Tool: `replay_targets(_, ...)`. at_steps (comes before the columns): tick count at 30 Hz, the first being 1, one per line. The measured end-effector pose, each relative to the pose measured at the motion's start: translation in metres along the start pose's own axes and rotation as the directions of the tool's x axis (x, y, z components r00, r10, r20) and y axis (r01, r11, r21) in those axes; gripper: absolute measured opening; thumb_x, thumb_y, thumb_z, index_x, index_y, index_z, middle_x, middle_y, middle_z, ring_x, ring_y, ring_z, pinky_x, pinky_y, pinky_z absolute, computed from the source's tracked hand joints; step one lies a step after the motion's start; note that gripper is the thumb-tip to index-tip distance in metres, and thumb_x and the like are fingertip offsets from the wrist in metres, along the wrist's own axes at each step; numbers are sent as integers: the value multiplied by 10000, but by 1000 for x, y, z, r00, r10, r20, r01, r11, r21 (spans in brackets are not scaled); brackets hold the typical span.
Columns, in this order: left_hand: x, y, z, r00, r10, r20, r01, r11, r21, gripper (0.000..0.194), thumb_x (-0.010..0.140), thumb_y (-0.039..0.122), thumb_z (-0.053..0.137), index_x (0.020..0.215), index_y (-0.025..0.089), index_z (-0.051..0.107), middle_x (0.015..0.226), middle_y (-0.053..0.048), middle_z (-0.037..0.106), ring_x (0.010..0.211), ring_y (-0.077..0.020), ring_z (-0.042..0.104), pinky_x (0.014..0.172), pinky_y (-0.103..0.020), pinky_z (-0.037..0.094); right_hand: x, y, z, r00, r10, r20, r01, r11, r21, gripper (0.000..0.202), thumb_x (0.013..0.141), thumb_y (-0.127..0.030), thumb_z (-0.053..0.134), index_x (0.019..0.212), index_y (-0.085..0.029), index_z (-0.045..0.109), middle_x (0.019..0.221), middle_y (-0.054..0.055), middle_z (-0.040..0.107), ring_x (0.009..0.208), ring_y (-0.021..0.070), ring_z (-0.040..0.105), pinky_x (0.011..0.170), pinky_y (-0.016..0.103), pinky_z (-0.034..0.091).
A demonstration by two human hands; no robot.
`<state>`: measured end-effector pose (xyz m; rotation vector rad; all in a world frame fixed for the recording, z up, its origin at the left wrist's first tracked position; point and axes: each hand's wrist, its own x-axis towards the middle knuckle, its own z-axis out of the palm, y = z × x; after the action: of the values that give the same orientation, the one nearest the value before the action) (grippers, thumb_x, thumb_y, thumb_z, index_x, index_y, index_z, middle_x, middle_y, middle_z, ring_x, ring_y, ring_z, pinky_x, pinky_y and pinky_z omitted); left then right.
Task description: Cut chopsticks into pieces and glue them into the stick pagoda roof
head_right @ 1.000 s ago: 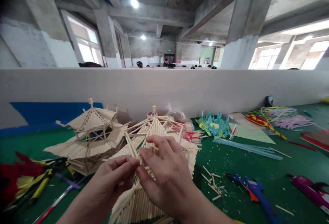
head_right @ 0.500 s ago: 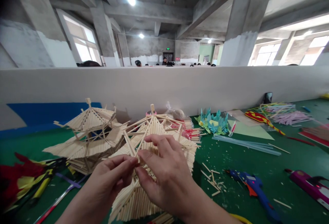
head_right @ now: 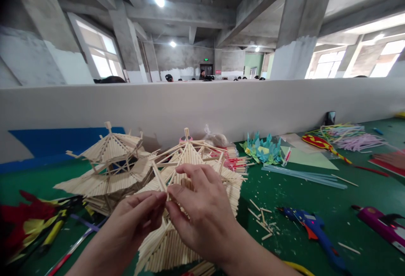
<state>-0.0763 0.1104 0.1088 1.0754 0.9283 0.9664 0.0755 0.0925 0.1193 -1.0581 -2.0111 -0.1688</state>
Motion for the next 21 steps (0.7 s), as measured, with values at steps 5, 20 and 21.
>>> replay_targets(5, -2, 4, 2, 997, -32, -65, 25, 994, -110, 293, 642, 332, 650, 485, 145, 488, 488, 56, 353, 501, -74, 257, 468, -185, 255, 0, 1, 0, 1000, -1, -10, 1, 1000, -12, 176, 793, -216, 498, 930, -201, 607, 1109, 49, 456, 995, 185, 425, 874, 353, 342)
replay_targets(20, -8, 2, 2, 995, -47, -86, 28, 978, -205, 245, 618, 292, 676, 486, 139, 537, 488, 46, 404, 493, -68, 315, 470, -177, 301, 0, 0, 4, 1000, 5, -19, -5, 1000, 14, 147, 774, -212, 513, 893, -202, 599, 1094, 44, 476, 998, 189, 434, 854, 356, 353)
replay_targets(21, -8, 2, 2, 995, -49, -89, 29, 977, -211, 232, 608, 289, 685, 491, 138, 551, 487, 47, 405, 489, -65, 316, 468, -174, 301, 1, -1, 4, 1000, 8, -27, -7, 1000, 19, 141, 765, -213, 522, 883, -202, 598, 1090, 43, 481, 995, 192, 437, 845, 357, 358)
